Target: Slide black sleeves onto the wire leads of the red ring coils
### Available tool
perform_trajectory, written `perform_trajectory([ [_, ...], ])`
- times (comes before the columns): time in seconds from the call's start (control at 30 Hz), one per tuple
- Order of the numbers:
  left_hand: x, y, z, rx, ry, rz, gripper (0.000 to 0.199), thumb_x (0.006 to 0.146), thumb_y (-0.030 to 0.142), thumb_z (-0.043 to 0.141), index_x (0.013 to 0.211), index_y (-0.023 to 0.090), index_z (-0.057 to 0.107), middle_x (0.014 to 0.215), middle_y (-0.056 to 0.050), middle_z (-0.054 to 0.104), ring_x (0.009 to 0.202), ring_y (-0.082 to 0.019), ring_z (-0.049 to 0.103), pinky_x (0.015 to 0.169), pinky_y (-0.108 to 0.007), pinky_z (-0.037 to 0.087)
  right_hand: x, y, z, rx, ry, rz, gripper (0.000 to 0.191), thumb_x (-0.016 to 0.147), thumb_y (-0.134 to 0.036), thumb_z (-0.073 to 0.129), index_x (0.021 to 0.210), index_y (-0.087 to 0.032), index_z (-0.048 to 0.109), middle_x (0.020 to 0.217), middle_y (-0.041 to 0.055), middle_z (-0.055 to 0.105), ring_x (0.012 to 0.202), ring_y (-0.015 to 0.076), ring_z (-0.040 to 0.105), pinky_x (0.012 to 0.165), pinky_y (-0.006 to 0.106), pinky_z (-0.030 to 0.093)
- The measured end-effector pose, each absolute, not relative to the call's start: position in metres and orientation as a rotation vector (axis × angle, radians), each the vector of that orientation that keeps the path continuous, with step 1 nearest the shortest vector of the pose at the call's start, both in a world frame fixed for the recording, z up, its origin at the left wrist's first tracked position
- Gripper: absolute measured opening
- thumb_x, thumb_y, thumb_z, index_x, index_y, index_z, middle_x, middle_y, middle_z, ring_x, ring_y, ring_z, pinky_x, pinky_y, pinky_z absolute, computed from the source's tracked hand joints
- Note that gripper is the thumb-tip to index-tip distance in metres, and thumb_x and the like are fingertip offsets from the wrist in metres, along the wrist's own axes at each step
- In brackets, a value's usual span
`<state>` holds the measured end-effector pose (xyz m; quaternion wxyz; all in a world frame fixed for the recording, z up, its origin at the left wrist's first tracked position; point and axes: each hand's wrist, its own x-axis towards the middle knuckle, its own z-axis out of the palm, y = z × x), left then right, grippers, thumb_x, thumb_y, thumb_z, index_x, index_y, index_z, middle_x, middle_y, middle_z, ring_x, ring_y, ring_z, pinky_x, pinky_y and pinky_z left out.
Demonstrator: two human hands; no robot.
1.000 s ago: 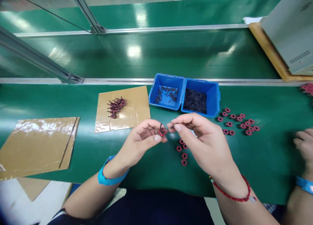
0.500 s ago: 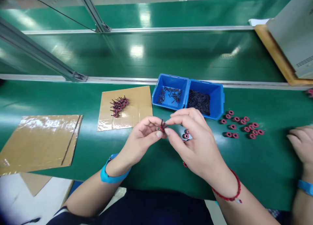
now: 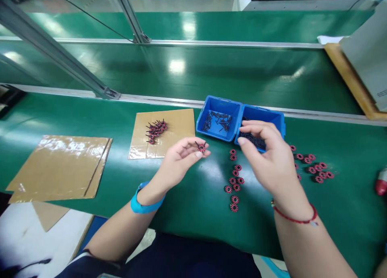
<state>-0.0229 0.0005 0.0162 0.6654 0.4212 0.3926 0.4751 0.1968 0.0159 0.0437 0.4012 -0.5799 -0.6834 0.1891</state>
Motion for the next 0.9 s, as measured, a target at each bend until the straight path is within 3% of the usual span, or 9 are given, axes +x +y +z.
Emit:
perform_trajectory([
  [0.1, -0.036, 0.016, 0.002, 1.253, 1.146, 1.055, 0.015, 0.089, 0.018, 0.058, 0.103, 0.019, 0.059, 0.101, -0.006, 0.065, 0.096, -0.019, 0.066, 0.090, -0.037, 0.051, 0.222, 0.046, 0.029, -1.848, -1.890, 0.367, 0.030, 0.088, -0.039, 0.057, 0.110, -0.022, 0.068, 0.116, 0.0110, 0.069, 0.099, 0.0286, 0.067, 0.084, 0.046, 0.054],
  [0.17, -0.044, 0.024, -0.004, 1.579, 1.435, 0.936, 0.014, 0.088, 0.015, 0.056, 0.101, 0.018, 0.060, 0.103, -0.008, 0.062, 0.099, -0.022, 0.061, 0.094, -0.041, 0.047, 0.235, 0.064, 0.019, -1.927, -2.021, 0.378, 0.032, 0.086, -0.036, 0.057, 0.110, -0.019, 0.069, 0.112, 0.0134, 0.070, 0.093, 0.0293, 0.067, 0.082, 0.047, 0.053],
  [0.37, -0.060, 0.033, -0.014, 2.010, 2.053, 0.372, 0.010, 0.089, 0.019, 0.054, 0.095, 0.016, 0.061, 0.106, -0.015, 0.057, 0.107, -0.033, 0.049, 0.095, -0.050, 0.041, 0.244, 0.092, -0.007, -2.035, -2.268, 0.459, 0.022, 0.079, -0.024, 0.060, 0.095, -0.017, 0.073, 0.089, 0.0100, 0.074, 0.077, 0.0254, 0.067, 0.069, 0.037, 0.049],
  [0.47, -0.068, 0.035, -0.013, 1.967, 2.174, 0.452, 0.009, 0.086, 0.017, 0.056, 0.094, 0.018, 0.059, 0.104, -0.014, 0.056, 0.106, -0.033, 0.047, 0.094, -0.051, 0.039, 0.240, 0.094, -0.009, -2.092, -2.230, 0.409, 0.020, 0.083, -0.026, 0.055, 0.090, -0.019, 0.073, 0.085, 0.0091, 0.075, 0.073, 0.0242, 0.066, 0.063, 0.035, 0.046],
  [0.57, -0.067, 0.032, -0.007, 1.898, 2.222, 0.621, 0.022, 0.083, 0.014, 0.059, 0.105, 0.018, 0.057, 0.106, -0.014, 0.054, 0.110, -0.035, 0.046, 0.096, -0.053, 0.036, 0.234, 0.090, -0.003, -2.102, -2.167, 0.355, 0.023, 0.087, -0.026, 0.051, 0.093, -0.019, 0.072, 0.091, 0.0099, 0.075, 0.079, 0.0257, 0.067, 0.066, 0.036, 0.046],
  [0.63, -0.057, 0.025, -0.003, 1.937, 2.156, 0.680, 0.029, 0.084, 0.013, 0.057, 0.112, 0.017, 0.055, 0.109, -0.014, 0.054, 0.111, -0.035, 0.047, 0.097, -0.052, 0.036, 0.232, 0.086, 0.002, -2.089, -2.131, 0.332, 0.023, 0.088, -0.026, 0.051, 0.094, -0.019, 0.072, 0.097, 0.0106, 0.075, 0.085, 0.0264, 0.067, 0.072, 0.037, 0.047],
  [0.73, -0.034, 0.009, -0.001, 2.090, 1.688, 0.653, 0.021, 0.088, 0.014, 0.052, 0.109, 0.017, 0.055, 0.104, -0.012, 0.057, 0.104, -0.028, 0.052, 0.093, -0.045, 0.041, 0.231, 0.083, 0.008, -2.081, -2.077, 0.321, 0.021, 0.089, -0.025, 0.052, 0.093, -0.020, 0.072, 0.098, 0.0102, 0.076, 0.088, 0.0269, 0.068, 0.078, 0.038, 0.048],
  [0.83, -0.013, -0.009, -0.005, 2.163, 1.095, 0.358, 0.014, 0.089, 0.022, 0.059, 0.103, 0.018, 0.058, 0.102, -0.008, 0.059, 0.098, -0.024, 0.054, 0.088, -0.039, 0.045, 0.233, 0.079, 0.013, -2.084, -2.016, 0.316, 0.020, 0.091, -0.026, 0.052, 0.093, -0.021, 0.072, 0.094, 0.0100, 0.076, 0.087, 0.0272, 0.069, 0.079, 0.038, 0.048],
  [0.9, -0.003, -0.019, -0.008, 2.200, 0.913, 0.208, 0.025, 0.088, 0.030, 0.065, 0.109, 0.018, 0.059, 0.107, -0.009, 0.059, 0.099, -0.025, 0.053, 0.089, -0.040, 0.045, 0.233, 0.074, 0.016, -2.070, -1.944, 0.338, 0.019, 0.092, -0.025, 0.052, 0.094, -0.020, 0.070, 0.092, 0.0100, 0.076, 0.083, 0.0264, 0.069, 0.077, 0.038, 0.048],
])
